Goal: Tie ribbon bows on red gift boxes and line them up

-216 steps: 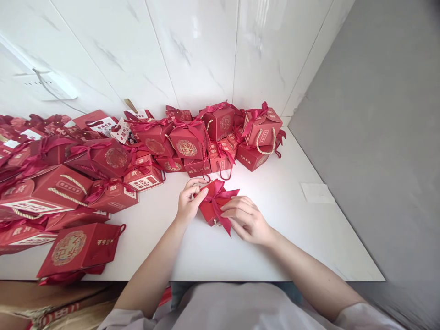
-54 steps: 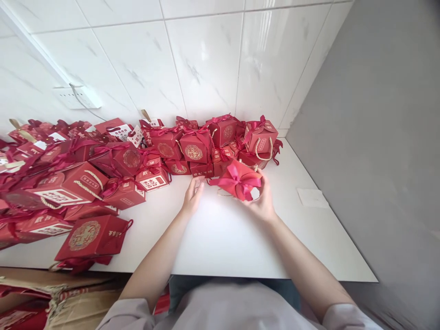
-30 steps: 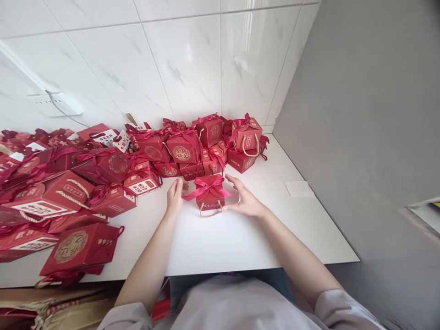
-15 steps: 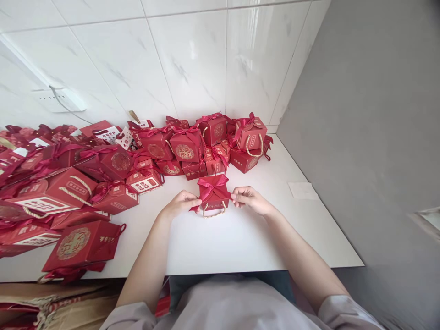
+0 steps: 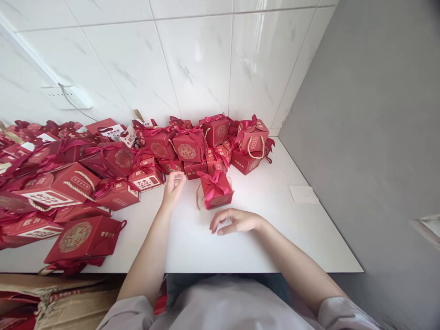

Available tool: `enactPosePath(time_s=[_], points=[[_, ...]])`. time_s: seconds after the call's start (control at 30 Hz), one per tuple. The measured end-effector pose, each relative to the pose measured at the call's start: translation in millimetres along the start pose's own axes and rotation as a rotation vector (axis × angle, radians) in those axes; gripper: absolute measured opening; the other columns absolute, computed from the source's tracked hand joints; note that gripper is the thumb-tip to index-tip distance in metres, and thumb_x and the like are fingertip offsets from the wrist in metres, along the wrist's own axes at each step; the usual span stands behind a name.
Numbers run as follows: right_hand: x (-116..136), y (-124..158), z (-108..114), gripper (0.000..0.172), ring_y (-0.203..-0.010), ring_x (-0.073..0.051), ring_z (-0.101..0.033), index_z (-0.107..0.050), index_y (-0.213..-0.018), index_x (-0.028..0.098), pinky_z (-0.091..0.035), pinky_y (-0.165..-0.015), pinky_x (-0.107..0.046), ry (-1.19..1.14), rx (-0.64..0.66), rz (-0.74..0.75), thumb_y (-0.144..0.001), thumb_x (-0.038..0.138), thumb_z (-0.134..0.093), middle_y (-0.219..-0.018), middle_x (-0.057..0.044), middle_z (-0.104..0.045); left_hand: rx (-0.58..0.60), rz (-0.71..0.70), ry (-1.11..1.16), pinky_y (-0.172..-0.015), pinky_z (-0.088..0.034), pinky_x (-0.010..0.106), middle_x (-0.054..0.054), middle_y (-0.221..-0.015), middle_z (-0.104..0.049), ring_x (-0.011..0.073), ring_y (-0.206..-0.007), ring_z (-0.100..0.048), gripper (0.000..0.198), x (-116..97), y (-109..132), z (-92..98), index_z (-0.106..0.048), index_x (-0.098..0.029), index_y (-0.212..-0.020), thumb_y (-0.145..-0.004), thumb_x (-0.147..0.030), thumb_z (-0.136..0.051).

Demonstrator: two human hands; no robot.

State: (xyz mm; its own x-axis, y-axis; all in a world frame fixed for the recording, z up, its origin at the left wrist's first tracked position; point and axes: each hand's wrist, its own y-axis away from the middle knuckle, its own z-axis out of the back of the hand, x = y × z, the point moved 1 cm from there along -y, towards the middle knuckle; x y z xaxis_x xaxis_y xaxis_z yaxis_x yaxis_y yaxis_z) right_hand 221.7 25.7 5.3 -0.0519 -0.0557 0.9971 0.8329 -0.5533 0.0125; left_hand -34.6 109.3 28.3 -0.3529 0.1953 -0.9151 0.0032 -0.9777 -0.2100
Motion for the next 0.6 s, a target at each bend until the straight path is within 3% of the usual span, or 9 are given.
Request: enactPosePath(time_s=[0.07, 0.1, 0.17, 0.23, 0.3, 0.37, 0.43, 0.53, 0.6], points=[[-1.3, -3.1, -4.8, 0.027, -0.106, -0.02, -0.064, -0.075, -0.103, 0.021, -0.045, -0.099, -0.034, 0.005, 0.031, 0.005, -0.082, 0.038, -0.075, -0.11, -0.005, -0.071, -0.085, -0.062, -0.059, -0.086, -0.05, 0.036, 0.011, -0.121, -0.063, 0.0242, -0.109, -0.061, 0.045, -14.7, 1.0, 4.5, -0.057, -0.022, -0.118, -0.085, -0.053, -0.061], [-3.1, -4.0, -5.3, 0.027, -0.105, -0.02, -0.064, -0.075, -0.103, 0.02, -0.045, -0.099, -0.034, 0.002, 0.034, 0.006, -0.083, 0.038, -0.075, -0.109, -0.005, -0.071, -0.069, -0.108, -0.098, -0.093, -0.049, 0.038, 0.011, -0.125, -0.062, 0.025, -0.115, -0.059, 0.046, -25.4, 3.0, 5.0, -0.057, -0.023, -0.121, -0.085, -0.052, -0.062], [-8.5, -5.0, -3.4, 0.028, -0.104, -0.02, -0.065, -0.074, -0.104, 0.02, -0.047, -0.097, -0.034, -0.016, 0.024, 0.007, -0.085, 0.04, -0.073, -0.108, -0.006, -0.072, 0.118, -0.261, -0.257, -0.108, -0.042, 0.043, 0.01, -0.136, -0.058, 0.0263, -0.128, -0.053, 0.053, -50.3, 7.9, 1.4, -0.052, -0.025, -0.132, -0.087, -0.05, -0.061], [-14.7, -5.3, 0.3, 0.031, -0.102, -0.02, -0.066, -0.073, -0.105, 0.018, -0.049, -0.095, -0.034, -0.046, 0.01, 0.006, -0.086, 0.043, -0.071, -0.106, -0.007, -0.071, 0.392, -0.37, -0.412, -0.118, -0.033, 0.045, 0.009, -0.151, -0.045, 0.0293, -0.142, -0.04, 0.077, -73.1, 10.6, -7.2, -0.041, -0.028, -0.145, -0.078, -0.054, -0.071], [-19.9, -5.6, 3.6, 0.034, -0.101, -0.02, -0.066, -0.072, -0.106, 0.018, -0.05, -0.093, -0.035, -0.079, -0.004, 0.004, -0.086, 0.045, -0.071, -0.105, -0.007, -0.071, 0.62, -0.387, -0.531, -0.122, -0.026, 0.045, 0.011, -0.163, -0.026, 0.0319, -0.151, -0.024, 0.106, -88.0, 8.3, -18.7, -0.024, -0.027, -0.155, -0.069, -0.059, -0.077], [-22.7, -5.7, 5.4, 0.035, -0.1, -0.02, -0.066, -0.072, -0.106, 0.017, -0.05, -0.093, -0.035, -0.106, -0.019, 0.002, -0.085, 0.046, -0.071, -0.106, -0.007, -0.071, 0.747, -0.341, -0.645, -0.122, -0.024, 0.046, 0.014, -0.166, -0.016, 0.0347, -0.153, -0.017, 0.121, -94.8, 2.1, -31.1, -0.013, -0.024, -0.158, -0.064, -0.064, -0.078], [-22.8, -5.5, 6.1, 0.036, -0.1, -0.02, -0.066, -0.072, -0.105, 0.017, -0.049, -0.094, -0.035, -0.123, -0.032, -0.002, -0.084, 0.046, -0.072, -0.106, -0.007, -0.071, 0.797, -0.272, -0.758, -0.119, -0.028, 0.049, 0.018, -0.163, -0.023, 0.0378, -0.15, -0.025, 0.121, -97.1, -3.8, -42.3, -0.014, -0.022, -0.157, -0.063, -0.067, -0.075], [-20.1, -4.4, 6.2, 0.036, -0.1, -0.021, -0.065, -0.071, -0.105, 0.017, -0.049, -0.094, -0.036, -0.139, -0.055, -0.009, -0.083, 0.046, -0.073, -0.106, -0.007, -0.071, 0.79, -0.221, -0.896, -0.107, -0.042, 0.045, 0.018, -0.146, -0.048, 0.0375, -0.134, -0.047, 0.103, -102.9, -5.3, -50.5, -0.034, -0.02, -0.148, -0.064, -0.067, -0.072], [-18.3, -3.2, 6.0, 0.036, -0.099, -0.021, -0.065, -0.071, -0.104, 0.018, -0.049, -0.094, -0.036, -0.15, -0.064, -0.014, -0.082, 0.046, -0.074, -0.106, -0.006, -0.071, 0.783, -0.221, -0.984, -0.096, -0.047, 0.041, 0.016, -0.131, -0.059, 0.0358, -0.12, -0.057, 0.091, -112.0, -1.8, -46.2, -0.046, -0.018, -0.136, -0.063, -0.064, -0.073]])
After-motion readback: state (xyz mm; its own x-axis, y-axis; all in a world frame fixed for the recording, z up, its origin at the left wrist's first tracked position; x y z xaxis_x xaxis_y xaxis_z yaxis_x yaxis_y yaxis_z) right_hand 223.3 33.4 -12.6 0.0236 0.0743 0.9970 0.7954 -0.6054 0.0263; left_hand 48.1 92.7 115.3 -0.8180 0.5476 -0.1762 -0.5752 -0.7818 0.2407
